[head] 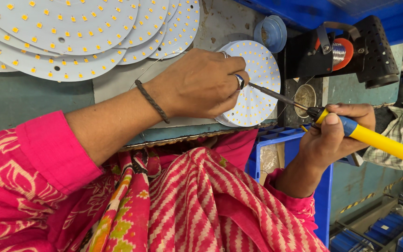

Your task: The person solders a wire lead onto round LED light boards one at a time at a workbench, holding each board steady with one hand while applying a soldering iron with the other, then stacks the finished board with the others and pulls the next board from the pile.

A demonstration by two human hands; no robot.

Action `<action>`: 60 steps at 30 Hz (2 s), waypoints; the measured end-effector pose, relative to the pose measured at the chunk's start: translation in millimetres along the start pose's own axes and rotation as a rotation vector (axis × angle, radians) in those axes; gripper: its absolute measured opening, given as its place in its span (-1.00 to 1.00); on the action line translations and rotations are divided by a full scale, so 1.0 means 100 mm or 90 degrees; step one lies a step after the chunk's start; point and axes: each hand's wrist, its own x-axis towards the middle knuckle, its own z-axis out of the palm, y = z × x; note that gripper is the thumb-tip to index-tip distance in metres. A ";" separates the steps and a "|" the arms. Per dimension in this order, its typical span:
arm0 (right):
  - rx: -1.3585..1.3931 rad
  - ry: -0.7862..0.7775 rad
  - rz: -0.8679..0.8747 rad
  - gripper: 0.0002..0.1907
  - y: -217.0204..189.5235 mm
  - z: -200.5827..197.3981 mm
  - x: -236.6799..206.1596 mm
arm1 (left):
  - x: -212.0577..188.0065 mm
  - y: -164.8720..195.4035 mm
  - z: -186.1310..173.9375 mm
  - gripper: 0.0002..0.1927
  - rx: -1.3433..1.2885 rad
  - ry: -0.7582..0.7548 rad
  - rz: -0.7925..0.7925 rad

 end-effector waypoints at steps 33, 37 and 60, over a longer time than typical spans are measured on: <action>0.032 0.052 0.042 -0.77 0.00 -0.08 -0.03 | -0.01 0.08 0.00 -0.84 -0.135 0.030 0.007; 0.037 0.053 0.057 -0.77 0.01 -0.08 -0.05 | -0.01 0.08 0.00 -0.78 -0.146 0.047 0.017; 0.024 0.033 0.024 -0.74 -0.02 -0.07 -0.09 | 0.02 0.08 0.04 -0.77 -0.129 0.043 0.006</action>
